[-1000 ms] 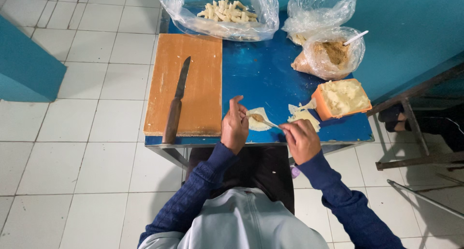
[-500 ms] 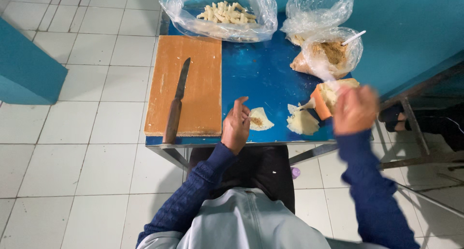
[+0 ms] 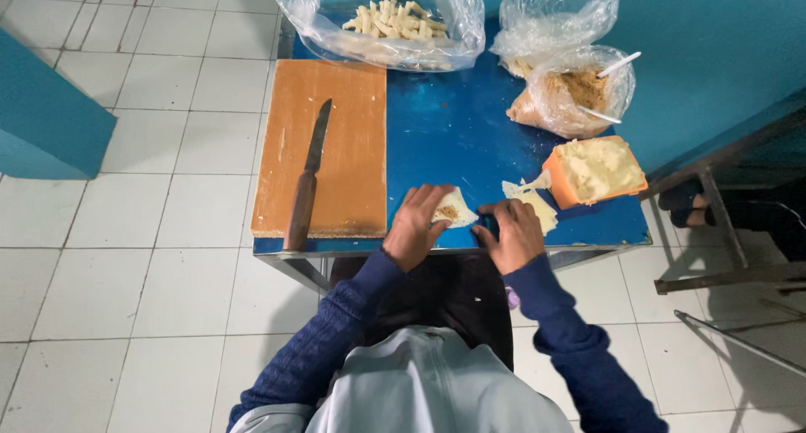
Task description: The person sits at a table assembling filled pastries. They stack thin round dough sheets, spoon brown filling from a plastic bag onto the dough, fold the stacked rounds over into half-moon shapes, and set the folded pastries beside a block of dough on the table.
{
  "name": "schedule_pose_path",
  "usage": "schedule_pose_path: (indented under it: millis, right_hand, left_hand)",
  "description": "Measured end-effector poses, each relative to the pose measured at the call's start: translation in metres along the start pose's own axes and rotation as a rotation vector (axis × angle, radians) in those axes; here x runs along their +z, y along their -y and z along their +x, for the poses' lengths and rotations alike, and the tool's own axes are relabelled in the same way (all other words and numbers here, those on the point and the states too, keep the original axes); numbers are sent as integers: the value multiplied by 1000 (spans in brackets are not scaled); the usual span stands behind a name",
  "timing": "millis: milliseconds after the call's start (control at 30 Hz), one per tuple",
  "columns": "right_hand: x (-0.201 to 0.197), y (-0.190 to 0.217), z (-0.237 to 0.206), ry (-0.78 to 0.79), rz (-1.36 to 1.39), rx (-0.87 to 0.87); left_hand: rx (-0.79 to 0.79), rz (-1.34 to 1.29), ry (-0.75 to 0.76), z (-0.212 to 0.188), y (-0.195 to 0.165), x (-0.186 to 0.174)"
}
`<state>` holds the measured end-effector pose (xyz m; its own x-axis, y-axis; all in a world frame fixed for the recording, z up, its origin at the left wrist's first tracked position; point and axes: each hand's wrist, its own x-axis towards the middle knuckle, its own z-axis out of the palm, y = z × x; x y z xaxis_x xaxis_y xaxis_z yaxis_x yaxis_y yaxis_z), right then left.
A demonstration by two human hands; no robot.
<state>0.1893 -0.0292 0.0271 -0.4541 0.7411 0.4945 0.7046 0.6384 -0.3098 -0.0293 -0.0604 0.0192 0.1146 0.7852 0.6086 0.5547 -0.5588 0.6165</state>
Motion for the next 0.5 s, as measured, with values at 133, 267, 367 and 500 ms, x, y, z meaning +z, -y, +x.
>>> schedule_pose_path:
  millis: [133, 267, 367, 500]
  right_hand:
    - [10, 16, -2, -84, 27, 65]
    - [15, 21, 3, -112, 66, 93]
    - [18, 23, 5, -72, 150, 225]
    - [17, 28, 5, -21, 377, 400]
  left_hand:
    - [-32, 105, 146, 1, -10, 0]
    - [-15, 227, 188, 4, -15, 1]
    - [-27, 236, 208, 5, -14, 1]
    - [-52, 223, 205, 4, -12, 1]
